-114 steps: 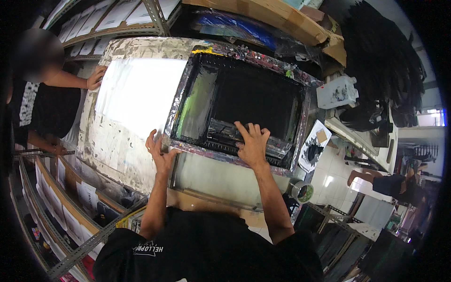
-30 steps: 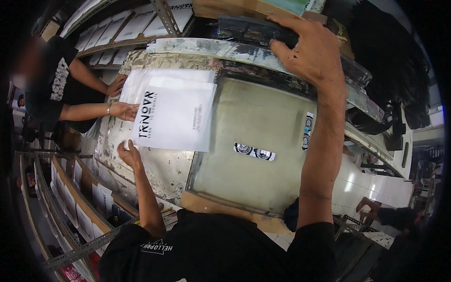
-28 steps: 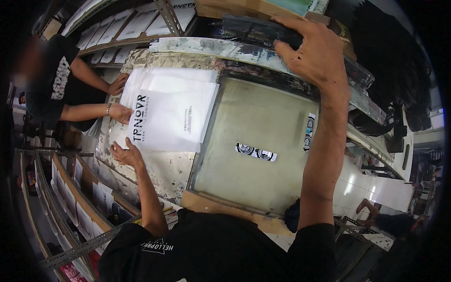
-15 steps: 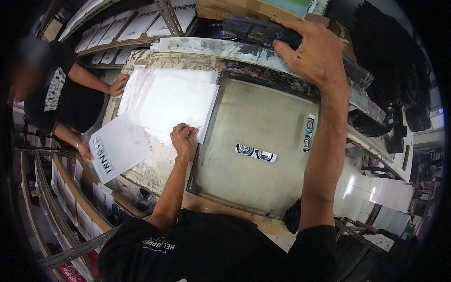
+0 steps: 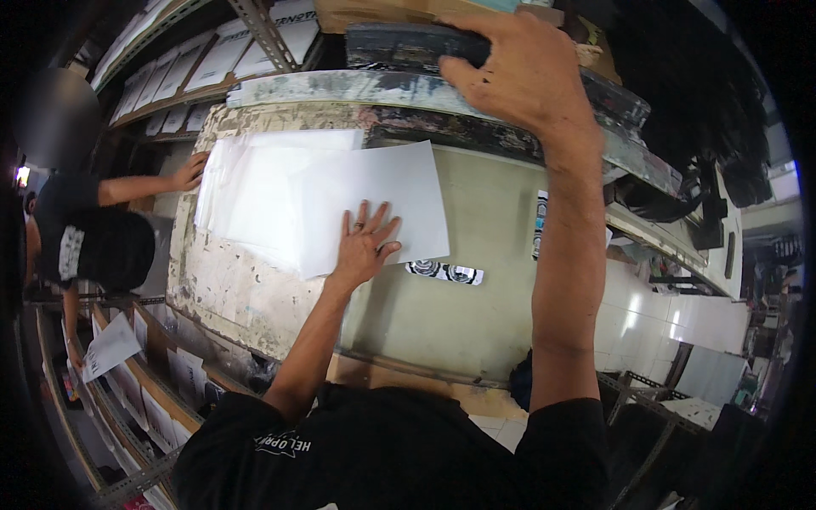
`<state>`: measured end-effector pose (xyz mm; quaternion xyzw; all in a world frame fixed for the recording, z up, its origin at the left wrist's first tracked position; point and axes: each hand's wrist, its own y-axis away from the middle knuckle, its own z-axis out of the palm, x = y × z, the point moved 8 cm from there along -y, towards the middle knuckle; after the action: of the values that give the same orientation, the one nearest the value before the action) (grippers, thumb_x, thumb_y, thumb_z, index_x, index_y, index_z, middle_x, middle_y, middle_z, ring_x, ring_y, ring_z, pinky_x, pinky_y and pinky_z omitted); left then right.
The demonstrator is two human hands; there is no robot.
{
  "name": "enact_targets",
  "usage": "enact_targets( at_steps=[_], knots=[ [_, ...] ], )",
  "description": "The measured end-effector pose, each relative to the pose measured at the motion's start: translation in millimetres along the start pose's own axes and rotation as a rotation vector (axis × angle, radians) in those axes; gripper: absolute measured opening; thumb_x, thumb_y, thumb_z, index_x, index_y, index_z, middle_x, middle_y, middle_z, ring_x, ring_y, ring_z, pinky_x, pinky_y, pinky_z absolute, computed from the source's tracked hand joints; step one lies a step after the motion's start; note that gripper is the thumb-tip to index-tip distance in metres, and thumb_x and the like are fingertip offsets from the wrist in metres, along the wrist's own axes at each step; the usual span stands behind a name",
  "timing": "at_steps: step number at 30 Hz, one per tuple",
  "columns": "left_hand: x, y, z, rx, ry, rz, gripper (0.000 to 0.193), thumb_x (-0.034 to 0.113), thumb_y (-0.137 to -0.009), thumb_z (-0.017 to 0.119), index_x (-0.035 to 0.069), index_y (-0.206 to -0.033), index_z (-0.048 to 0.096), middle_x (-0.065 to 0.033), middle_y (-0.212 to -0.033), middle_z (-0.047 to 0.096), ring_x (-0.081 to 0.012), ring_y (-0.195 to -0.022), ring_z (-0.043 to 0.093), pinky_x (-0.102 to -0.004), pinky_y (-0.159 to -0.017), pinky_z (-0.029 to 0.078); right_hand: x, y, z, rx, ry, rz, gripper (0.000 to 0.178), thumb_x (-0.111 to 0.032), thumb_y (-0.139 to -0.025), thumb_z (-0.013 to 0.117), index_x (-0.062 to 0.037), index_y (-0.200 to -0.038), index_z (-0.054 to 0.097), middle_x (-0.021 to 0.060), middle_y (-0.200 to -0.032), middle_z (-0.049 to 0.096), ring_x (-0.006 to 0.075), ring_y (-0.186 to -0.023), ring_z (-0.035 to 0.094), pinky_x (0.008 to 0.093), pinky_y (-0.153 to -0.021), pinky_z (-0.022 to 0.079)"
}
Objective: The person performs screen printing on white paper sheets. They place a sheet under a screen, pull a squeegee across the screen to apply ink, lift the screen, and remove the printed sheet. This process is repeated for multiple sheets.
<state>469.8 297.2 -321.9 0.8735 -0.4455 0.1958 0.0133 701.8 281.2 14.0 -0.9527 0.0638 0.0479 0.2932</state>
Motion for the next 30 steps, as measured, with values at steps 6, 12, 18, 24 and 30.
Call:
enact_targets(
  at_steps=[6, 12, 18, 24, 30],
  knots=[
    [77.6, -53.5, 82.2, -0.102, 0.132, 0.257, 0.057, 0.042, -0.092, 0.065, 0.022, -0.145, 0.055, -0.0049, -0.163, 0.033, -0.0384, -0.152, 0.022, -0.0641, -0.122, 0.013, -4.4, -4.4, 0.0, -0.045, -0.015, 0.0, 0.046, -0.027, -0.077, 0.075, -0.0186, -0.122, 0.074, 0.0154, -0.101, 0.076, 0.0309, -0.086, 0.073, 0.0377, -0.08, 0.055],
    [125.9, -73.3, 107.4, -0.233, 0.156, 0.361, 0.055, 0.041, -0.094, 0.063, 0.023, -0.145, 0.055, -0.0039, -0.164, 0.031, -0.0351, -0.155, 0.017, -0.0601, -0.125, 0.006, -7.5, -10.3, -11.2, 0.006, -0.178, 0.02, 0.048, -0.028, -0.071, 0.068, -0.0035, -0.112, 0.075, 0.025, -0.097, 0.073, 0.0398, -0.091, 0.071, 0.0438, -0.086, 0.055],
    [130.0, -62.1, 105.1, -0.321, 0.151, 0.372, 0.053, 0.038, -0.094, 0.064, 0.024, -0.145, 0.055, -0.0031, -0.165, 0.031, -0.0332, -0.155, 0.015, -0.058, -0.126, 0.003, -6.8, -9.1, -11.4, 0.007, -0.229, 0.029, 0.049, -0.028, -0.071, 0.068, -0.0021, -0.111, 0.075, 0.0252, -0.097, 0.073, 0.0395, -0.091, 0.071, 0.043, -0.086, 0.055],
    [132.1, -54.7, 106.5, -0.282, 0.176, 0.402, 0.054, 0.037, -0.094, 0.065, 0.022, -0.144, 0.056, -0.0029, -0.164, 0.033, -0.033, -0.155, 0.016, -0.0583, -0.126, 0.004, -8.7, -10.0, -11.7, 0.008, -0.195, 0.008, 0.049, -0.028, -0.07, 0.068, -0.0016, -0.111, 0.075, 0.0249, -0.097, 0.073, 0.0396, -0.09, 0.071, 0.0424, -0.085, 0.055],
    [125.5, -51.7, 79.4, -0.167, 0.307, 0.416, 0.059, 0.036, -0.092, 0.069, 0.019, -0.146, 0.054, -0.0038, -0.159, 0.042, -0.0324, -0.151, 0.029, -0.0575, -0.125, 0.011, -16.0, -8.5, -7.3, -0.037, -0.173, 0.026, 0.048, -0.029, -0.07, 0.071, -0.0012, -0.11, 0.075, 0.0237, -0.097, 0.074, 0.0381, -0.092, 0.07, 0.0435, -0.086, 0.054]
  ],
)
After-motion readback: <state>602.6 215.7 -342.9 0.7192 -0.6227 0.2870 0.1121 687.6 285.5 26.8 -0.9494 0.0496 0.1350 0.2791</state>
